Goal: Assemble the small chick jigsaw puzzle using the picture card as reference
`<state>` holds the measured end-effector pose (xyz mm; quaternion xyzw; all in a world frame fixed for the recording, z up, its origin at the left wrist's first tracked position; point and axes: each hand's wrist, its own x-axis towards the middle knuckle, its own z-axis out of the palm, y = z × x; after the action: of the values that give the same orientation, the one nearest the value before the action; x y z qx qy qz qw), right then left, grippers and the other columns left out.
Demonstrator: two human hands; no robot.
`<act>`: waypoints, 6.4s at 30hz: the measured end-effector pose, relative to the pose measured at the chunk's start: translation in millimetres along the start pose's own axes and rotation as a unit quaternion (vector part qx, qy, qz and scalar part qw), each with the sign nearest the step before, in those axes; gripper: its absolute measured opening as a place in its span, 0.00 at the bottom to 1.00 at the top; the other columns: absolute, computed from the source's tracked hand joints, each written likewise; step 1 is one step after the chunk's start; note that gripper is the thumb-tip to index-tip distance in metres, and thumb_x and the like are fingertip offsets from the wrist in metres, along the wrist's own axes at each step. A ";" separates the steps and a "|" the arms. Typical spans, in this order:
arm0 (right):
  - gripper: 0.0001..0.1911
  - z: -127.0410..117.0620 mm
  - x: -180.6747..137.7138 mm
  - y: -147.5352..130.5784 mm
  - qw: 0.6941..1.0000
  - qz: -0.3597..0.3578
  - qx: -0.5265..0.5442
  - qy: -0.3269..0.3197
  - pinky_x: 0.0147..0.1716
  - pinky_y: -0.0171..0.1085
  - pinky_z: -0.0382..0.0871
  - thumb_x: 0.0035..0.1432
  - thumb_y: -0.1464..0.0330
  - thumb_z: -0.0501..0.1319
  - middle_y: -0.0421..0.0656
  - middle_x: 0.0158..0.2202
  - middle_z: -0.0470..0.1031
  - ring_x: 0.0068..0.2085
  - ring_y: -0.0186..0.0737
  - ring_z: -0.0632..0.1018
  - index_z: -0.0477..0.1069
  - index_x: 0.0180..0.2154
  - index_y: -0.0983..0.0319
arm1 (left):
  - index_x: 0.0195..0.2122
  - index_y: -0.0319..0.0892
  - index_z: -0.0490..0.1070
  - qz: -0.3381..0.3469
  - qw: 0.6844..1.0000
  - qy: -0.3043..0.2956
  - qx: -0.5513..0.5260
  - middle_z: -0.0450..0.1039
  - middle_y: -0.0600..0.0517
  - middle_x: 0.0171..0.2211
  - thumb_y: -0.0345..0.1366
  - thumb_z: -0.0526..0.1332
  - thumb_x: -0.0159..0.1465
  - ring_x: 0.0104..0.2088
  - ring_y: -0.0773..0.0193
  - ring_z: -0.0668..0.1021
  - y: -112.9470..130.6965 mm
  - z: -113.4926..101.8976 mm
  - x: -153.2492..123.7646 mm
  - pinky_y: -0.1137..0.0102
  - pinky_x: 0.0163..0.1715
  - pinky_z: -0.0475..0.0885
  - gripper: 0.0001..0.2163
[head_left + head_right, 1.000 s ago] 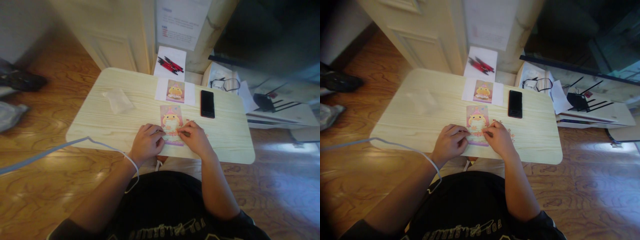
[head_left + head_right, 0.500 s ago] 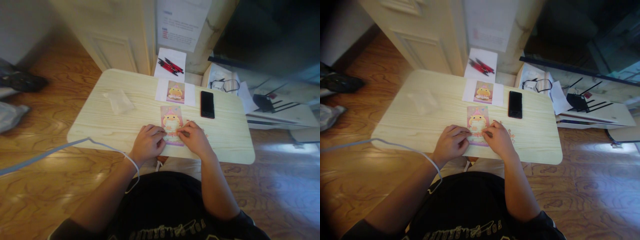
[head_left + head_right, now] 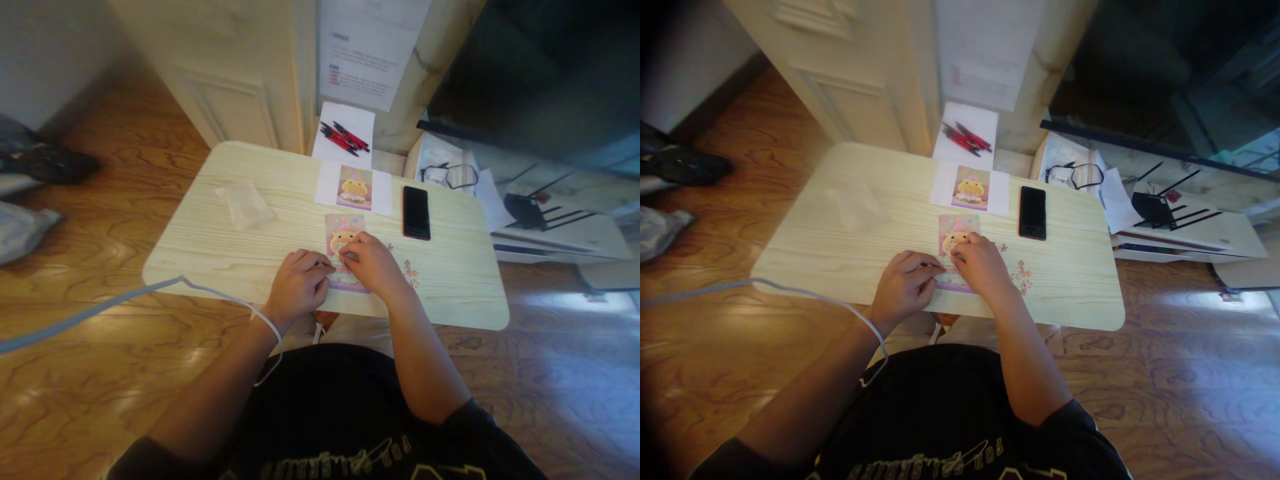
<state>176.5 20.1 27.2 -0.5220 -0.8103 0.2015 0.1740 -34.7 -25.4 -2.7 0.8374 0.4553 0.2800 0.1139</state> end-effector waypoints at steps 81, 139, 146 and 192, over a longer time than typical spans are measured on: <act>0.17 -13.2 -58.0 19.7 0.993 0.004 0.044 0.105 0.58 0.55 0.69 0.63 0.78 0.61 0.41 0.49 0.82 0.54 0.52 0.73 0.82 0.44 0.54 | 0.59 0.46 0.75 -0.024 0.997 -0.069 0.024 0.75 0.50 0.63 0.36 0.62 0.63 0.60 0.45 0.73 12.1 -3.1 11.3 0.48 0.58 0.67 0.22; 0.13 -25.8 -69.6 28.0 0.997 0.040 0.025 0.069 0.56 0.52 0.73 0.67 0.72 0.62 0.46 0.47 0.77 0.51 0.50 0.75 0.82 0.48 0.54 | 0.58 0.47 0.73 -0.018 0.998 -0.063 -0.010 0.76 0.46 0.57 0.45 0.65 0.65 0.56 0.47 0.75 9.5 -6.8 3.0 0.51 0.58 0.68 0.20; 0.20 -14.5 -62.9 19.3 0.998 -0.007 0.033 0.048 0.62 0.57 0.67 0.68 0.76 0.58 0.41 0.56 0.79 0.58 0.50 0.72 0.83 0.50 0.49 | 0.55 0.49 0.75 -0.010 0.998 -0.067 -0.016 0.76 0.46 0.56 0.45 0.66 0.65 0.56 0.48 0.75 9.6 -7.4 3.7 0.52 0.57 0.68 0.19; 0.11 -28.9 -71.8 32.6 0.998 0.048 -0.020 -0.023 0.55 0.53 0.64 0.66 0.76 0.61 0.46 0.49 0.77 0.54 0.53 0.71 0.78 0.40 0.56 | 0.58 0.45 0.73 -0.033 0.999 -0.032 -0.023 0.75 0.46 0.58 0.44 0.65 0.65 0.58 0.48 0.75 23.1 6.3 12.0 0.52 0.58 0.69 0.21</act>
<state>244.4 -29.3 30.3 -0.5590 -0.7920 0.2054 0.1345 -9.8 -28.0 6.8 0.8277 0.4722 0.2593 0.1572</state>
